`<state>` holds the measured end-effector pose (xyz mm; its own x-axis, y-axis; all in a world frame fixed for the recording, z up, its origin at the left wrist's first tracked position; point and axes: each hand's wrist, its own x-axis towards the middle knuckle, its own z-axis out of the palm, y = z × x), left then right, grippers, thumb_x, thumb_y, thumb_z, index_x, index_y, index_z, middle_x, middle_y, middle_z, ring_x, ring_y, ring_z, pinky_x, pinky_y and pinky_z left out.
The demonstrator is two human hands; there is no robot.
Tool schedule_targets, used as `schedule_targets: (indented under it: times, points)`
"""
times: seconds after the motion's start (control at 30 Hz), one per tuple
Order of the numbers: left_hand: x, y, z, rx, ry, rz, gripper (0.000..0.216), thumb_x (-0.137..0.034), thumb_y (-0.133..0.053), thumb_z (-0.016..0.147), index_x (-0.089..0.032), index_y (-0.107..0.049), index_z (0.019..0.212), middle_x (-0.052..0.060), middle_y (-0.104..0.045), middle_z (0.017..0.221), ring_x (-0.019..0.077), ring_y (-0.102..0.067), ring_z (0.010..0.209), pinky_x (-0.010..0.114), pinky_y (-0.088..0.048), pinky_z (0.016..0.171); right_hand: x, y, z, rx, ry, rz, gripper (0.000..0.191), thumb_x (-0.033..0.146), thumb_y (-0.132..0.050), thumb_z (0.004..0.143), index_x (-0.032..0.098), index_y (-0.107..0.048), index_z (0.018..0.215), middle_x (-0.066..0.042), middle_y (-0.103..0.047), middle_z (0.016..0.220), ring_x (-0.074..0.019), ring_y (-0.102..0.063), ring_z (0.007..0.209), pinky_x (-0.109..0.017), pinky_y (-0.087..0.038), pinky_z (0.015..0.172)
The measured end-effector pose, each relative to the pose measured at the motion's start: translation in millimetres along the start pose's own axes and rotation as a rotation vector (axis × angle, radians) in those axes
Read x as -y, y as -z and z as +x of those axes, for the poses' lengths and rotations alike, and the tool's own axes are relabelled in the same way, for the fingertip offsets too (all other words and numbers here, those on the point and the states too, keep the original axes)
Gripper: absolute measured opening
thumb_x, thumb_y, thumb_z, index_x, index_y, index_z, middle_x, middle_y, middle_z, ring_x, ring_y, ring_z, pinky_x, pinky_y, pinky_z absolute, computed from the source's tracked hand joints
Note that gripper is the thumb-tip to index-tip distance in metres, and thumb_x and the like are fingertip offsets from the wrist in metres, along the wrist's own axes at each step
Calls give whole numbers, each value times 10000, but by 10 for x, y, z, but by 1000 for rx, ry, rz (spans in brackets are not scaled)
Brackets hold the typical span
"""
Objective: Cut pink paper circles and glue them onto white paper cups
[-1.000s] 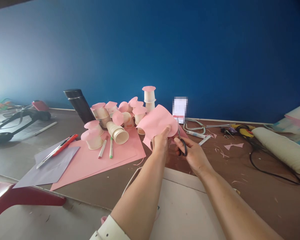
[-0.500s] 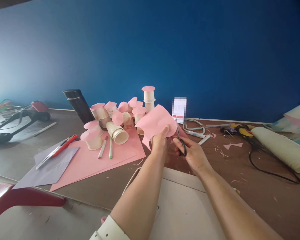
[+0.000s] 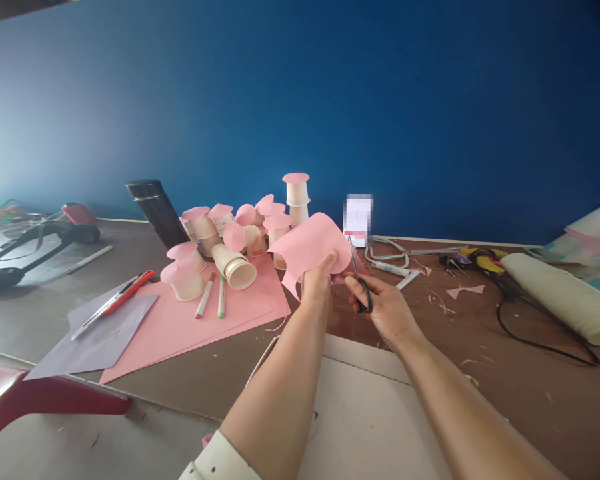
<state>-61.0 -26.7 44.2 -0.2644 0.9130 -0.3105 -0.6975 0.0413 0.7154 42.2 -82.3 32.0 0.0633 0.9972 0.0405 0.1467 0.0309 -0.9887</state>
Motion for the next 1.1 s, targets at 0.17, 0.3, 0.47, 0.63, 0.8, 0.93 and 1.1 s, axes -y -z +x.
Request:
schedule_targets:
  times: [0.17, 0.3, 0.47, 0.63, 0.8, 0.93, 1.1]
  points:
    - [13, 20, 32, 81, -3, -18, 189, -118, -736, 712, -133, -680, 892, 98, -706, 1025, 199, -683, 906, 215, -548, 598, 37, -9, -11, -12, -12, -4, 476, 624, -691, 743, 173, -720, 893, -3, -598, 637, -130, -515, 573, -256, -388, 560]
    - [22, 22, 45, 79, -7, -50, 216, -97, -732, 708, -138, -673, 912, 92, -694, 1058, 163, -673, 853, 191, -525, 577, 35, -12, -12, -3, -14, 13, 489, 606, -701, 743, 178, -738, 978, 9, -593, 625, -125, -511, 567, -258, -396, 577]
    - [32, 23, 66, 87, -8, -10, 177, -128, -737, 723, -118, -660, 882, 93, -688, 1002, 124, -642, 742, 179, -482, 540, 26, -14, -11, -12, -20, 29, 497, 592, -713, 740, 177, -744, 1013, 14, -599, 616, -123, -520, 568, -258, -408, 599]
    - [29, 37, 80, 89, -26, -22, 220, -133, -742, 728, -124, -647, 927, 92, -682, 1014, 129, -647, 776, 176, -479, 555, 42, -28, -18, -21, -24, 18, 539, 606, -716, 726, 169, -740, 1041, 13, -597, 612, -126, -525, 553, -267, -426, 597]
    - [2, 30, 60, 52, -27, -49, 359, -143, -748, 732, -156, -633, 1071, 107, -673, 1113, 182, -671, 918, 187, -505, 585, 47, -53, -27, -36, -22, 6, 550, 613, -710, 724, 165, -742, 1042, 7, -598, 616, -124, -528, 550, -263, -445, 587]
    - [10, 26, 73, 36, -32, -56, 424, -167, -755, 730, -166, -617, 1131, 123, -660, 1167, 206, -674, 943, 206, -514, 585, 47, -61, -27, -31, -23, 4, 551, 607, -714, 724, 175, -744, 1064, 12, -595, 612, -119, -520, 540, -263, -445, 580]
    - [76, 53, 167, 1, -56, 4, 432, -234, -810, 690, -159, -629, 1076, 113, -684, 1054, 227, -683, 908, 236, -533, 601, 71, -58, -32, -16, -37, 8, 537, 597, -728, 717, 183, -752, 1058, 24, -586, 596, -108, -504, 535, -255, -441, 586]
